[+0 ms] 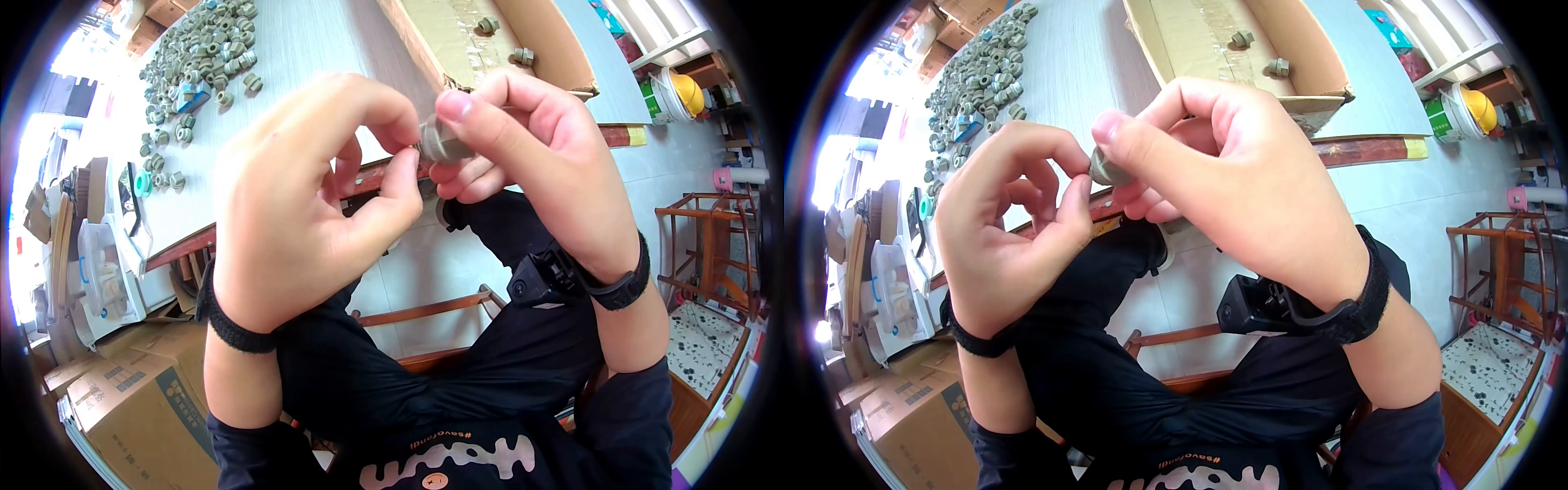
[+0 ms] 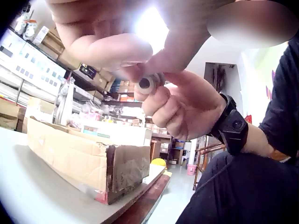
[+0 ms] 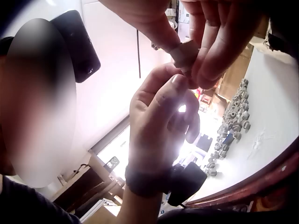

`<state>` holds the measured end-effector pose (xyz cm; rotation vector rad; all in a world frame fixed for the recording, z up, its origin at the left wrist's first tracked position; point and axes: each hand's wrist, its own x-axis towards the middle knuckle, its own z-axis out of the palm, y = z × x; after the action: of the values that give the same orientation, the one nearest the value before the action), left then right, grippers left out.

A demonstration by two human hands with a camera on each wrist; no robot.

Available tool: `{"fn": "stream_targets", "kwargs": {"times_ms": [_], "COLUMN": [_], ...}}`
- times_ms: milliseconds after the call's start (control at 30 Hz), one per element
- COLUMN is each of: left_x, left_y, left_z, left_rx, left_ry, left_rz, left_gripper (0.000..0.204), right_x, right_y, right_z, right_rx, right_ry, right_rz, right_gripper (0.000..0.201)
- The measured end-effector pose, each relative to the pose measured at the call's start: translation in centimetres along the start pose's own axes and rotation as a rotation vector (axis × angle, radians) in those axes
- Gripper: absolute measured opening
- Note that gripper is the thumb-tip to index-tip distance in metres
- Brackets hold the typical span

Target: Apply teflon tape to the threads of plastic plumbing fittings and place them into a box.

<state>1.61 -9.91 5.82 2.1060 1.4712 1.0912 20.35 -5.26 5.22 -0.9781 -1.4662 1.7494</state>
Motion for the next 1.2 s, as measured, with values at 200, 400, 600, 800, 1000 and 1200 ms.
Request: {"fn": "stream_targets", "kwargs": {"times_ms": [200,400,600,800,1000,1200], "left_x": [-0.1,-0.1,-0.1,-0.4,-0.5,0.0], "left_y": [-0.4,-0.2,0.0,0.2,0.2,-0.2], "left_z": [-0.1,0.3,0.7,1.0,0.7,-0.5], "left_rx": [0.027,-0.033,-0.099,-0.213,-0.189,-0.171], "left_ry": [-0.051,-0.043,-0.046,-0.050,-0.033,-0.020], "left_rz": [-0.057,-0.108,-0.141,-0.199,-0.180,-0.094], "left_gripper": [0.016,0.014,0.012,0.015,0.016,0.018], "right_x": [-0.2,-0.3,-0.4,-0.6,-0.7,0.0], "right_y": [0.0,0.6,0.3,0.2,-0.1,0.0], "right_z": [0.6,1.0,1.2,1.1,0.8,0.3], "right_rx": [-0.029,-0.062,-0.024,-0.021,-0.118,-0.009], "right_ry": [0.035,0.047,0.042,0.029,-0.001,-0.006], "right_rz": [-0.017,-0.062,-0.029,-0.058,-0.088,-0.001], "right_gripper": [0.018,0.017,0.016,0.013,0.012,0.022]}}
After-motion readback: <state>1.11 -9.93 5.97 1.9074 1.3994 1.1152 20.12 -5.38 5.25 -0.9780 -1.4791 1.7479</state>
